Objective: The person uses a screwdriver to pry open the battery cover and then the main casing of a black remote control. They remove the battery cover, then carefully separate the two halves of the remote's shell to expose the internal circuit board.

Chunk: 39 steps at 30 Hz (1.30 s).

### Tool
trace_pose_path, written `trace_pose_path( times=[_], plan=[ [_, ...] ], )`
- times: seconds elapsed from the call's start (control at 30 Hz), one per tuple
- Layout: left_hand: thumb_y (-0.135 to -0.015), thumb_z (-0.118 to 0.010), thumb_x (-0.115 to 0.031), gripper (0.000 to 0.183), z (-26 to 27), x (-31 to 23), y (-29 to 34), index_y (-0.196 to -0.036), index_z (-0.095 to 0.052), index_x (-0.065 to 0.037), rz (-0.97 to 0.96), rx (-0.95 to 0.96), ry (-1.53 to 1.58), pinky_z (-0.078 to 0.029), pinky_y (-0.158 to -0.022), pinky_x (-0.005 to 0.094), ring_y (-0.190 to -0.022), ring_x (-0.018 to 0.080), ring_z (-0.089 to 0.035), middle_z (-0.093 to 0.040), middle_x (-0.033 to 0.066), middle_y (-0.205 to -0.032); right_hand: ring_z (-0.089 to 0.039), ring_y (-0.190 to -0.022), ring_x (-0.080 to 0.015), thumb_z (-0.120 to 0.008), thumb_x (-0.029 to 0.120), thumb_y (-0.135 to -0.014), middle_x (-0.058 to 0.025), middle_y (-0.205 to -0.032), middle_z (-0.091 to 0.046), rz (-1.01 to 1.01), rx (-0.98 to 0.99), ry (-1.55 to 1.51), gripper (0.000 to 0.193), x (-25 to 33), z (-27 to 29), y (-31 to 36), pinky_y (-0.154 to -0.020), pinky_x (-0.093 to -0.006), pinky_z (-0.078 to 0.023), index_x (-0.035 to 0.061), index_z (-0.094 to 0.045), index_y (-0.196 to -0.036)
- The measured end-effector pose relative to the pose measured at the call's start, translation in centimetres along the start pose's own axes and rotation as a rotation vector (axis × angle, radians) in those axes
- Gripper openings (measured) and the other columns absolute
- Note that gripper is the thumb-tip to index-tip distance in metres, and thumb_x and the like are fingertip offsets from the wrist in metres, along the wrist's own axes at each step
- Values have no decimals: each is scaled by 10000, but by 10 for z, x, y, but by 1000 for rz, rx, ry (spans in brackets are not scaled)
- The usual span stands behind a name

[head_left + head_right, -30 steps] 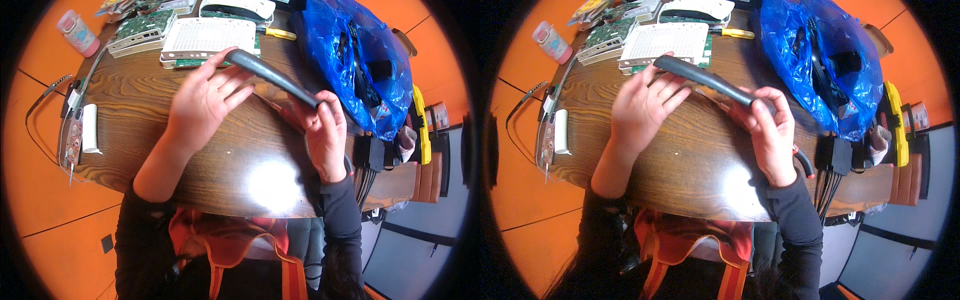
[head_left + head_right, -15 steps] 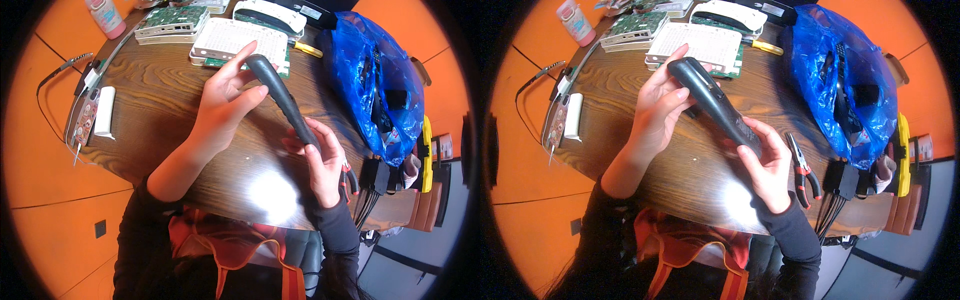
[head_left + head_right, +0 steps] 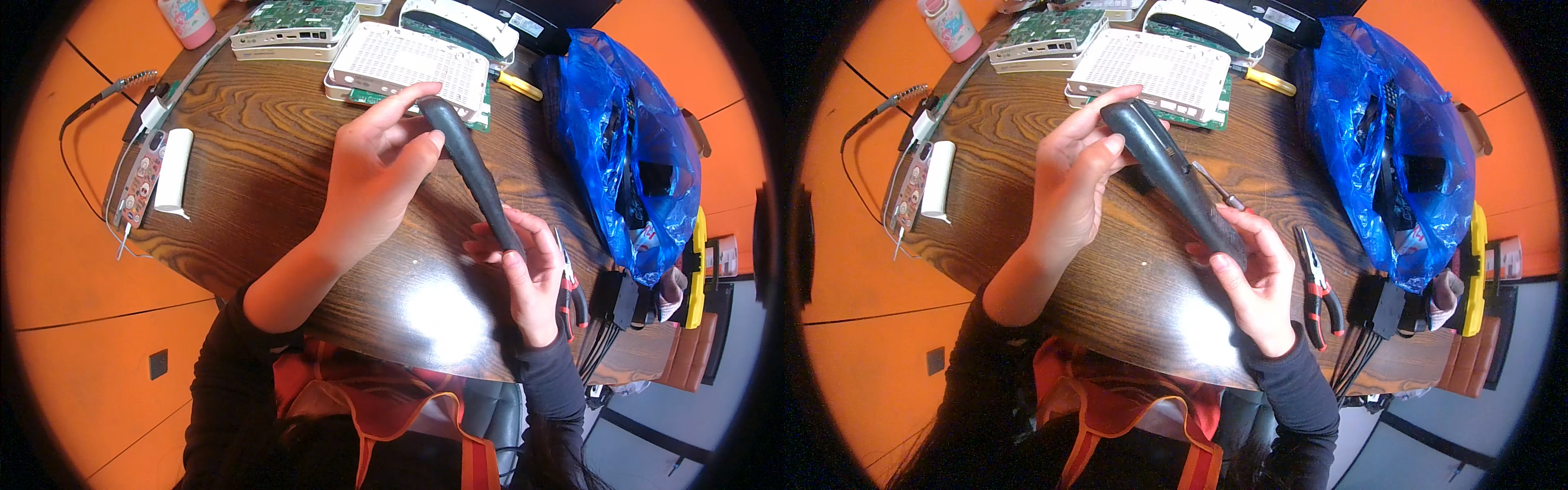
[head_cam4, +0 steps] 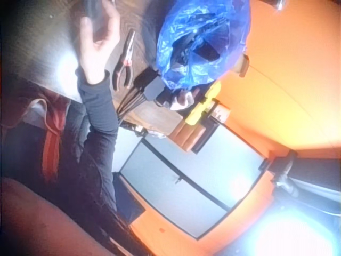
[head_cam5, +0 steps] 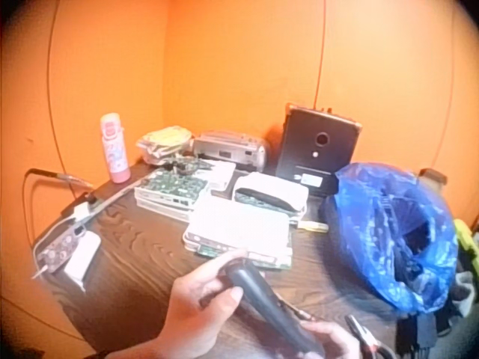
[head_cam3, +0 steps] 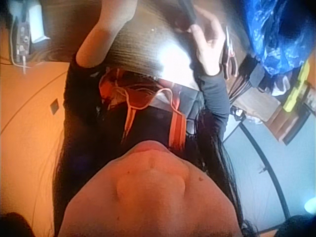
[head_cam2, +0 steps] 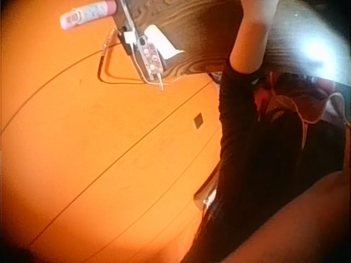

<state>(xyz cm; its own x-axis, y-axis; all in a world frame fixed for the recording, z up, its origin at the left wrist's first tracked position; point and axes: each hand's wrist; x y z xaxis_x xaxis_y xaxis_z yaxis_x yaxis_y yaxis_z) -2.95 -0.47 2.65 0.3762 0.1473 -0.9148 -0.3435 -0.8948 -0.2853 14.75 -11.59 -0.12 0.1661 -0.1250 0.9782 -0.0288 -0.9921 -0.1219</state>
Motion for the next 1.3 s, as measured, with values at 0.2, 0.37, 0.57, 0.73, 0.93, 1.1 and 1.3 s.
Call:
trace_pose_path(
  times=[0.2,0.37,0.57,0.73,0.93,1.1,1.3],
  plan=[
    [-853,-465,-90,506,3,0,1,-1323,-380,78,-31,31,-52,-485,-903,351,-1007,244,-600,-587,226,-1094,-633,-950,-284,-649,279,-856,-192,-1071,-604,46,-33,102,518,-4,-2,2,-811,-366,-522,-8,-434,-1230],
    [-847,-472,-42,524,1,1,2,-1347,-360,64,44,69,-24,-485,-904,345,-1005,235,-602,-580,230,-1123,-612,-973,-204,-684,50,-807,-144,-1107,-586,6,73,57,439,-5,0,4,-873,-314,-470,-18,-426,-1155],
    [-836,-489,3,539,-9,-2,11,-1357,-359,45,194,204,-85,-479,-889,298,-988,198,-609,-597,185,-1101,-619,-774,-147,-759,86,-736,-98,-933,-624,82,130,258,590,-3,-8,2,-708,-287,-504,10,-393,-1193],
    [-810,-497,55,531,-23,-1,21,-1327,-387,12,260,326,-103,-460,-903,277,-1028,175,-589,-595,141,-1111,-545,-1017,-183,-745,100,-749,-149,-1167,-529,50,112,239,824,5,-5,6,-858,-310,-454,14,-234,-1390],
    [-794,-507,92,520,-20,-3,20,-1305,-420,49,239,327,-14,-436,-945,290,-1088,178,-554,-580,128,-1134,-569,-937,-127,-743,106,-743,-110,-1153,-582,126,150,336,785,4,-1,0,-804,-266,-467,18,-333,-1407],
    [-792,-483,135,498,-20,-1,23,-1284,-446,70,191,329,-43,-433,-945,286,-1082,164,-550,-578,121,-1127,-594,-855,-124,-747,95,-740,-119,-1109,-590,77,198,401,784,10,0,2,-730,-261,-498,30,-339,-1406],
    [-798,-460,156,489,-18,-1,25,-1280,-450,73,152,313,-80,-447,-923,274,-1034,151,-571,-584,111,-1106,-608,-794,-129,-744,84,-743,-123,-1084,-588,55,216,351,777,12,-1,2,-680,-262,-519,30,-339,-1405]
  ],
)
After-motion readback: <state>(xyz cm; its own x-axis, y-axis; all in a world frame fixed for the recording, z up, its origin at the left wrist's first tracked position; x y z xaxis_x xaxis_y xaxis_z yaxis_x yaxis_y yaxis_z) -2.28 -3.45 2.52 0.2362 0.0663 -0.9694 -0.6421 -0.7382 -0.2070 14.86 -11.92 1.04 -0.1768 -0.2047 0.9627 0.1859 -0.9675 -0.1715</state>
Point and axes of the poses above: each hand's wrist, its own y-axis away from the middle knuckle, its own z-axis out of the back of the hand, x = y × z
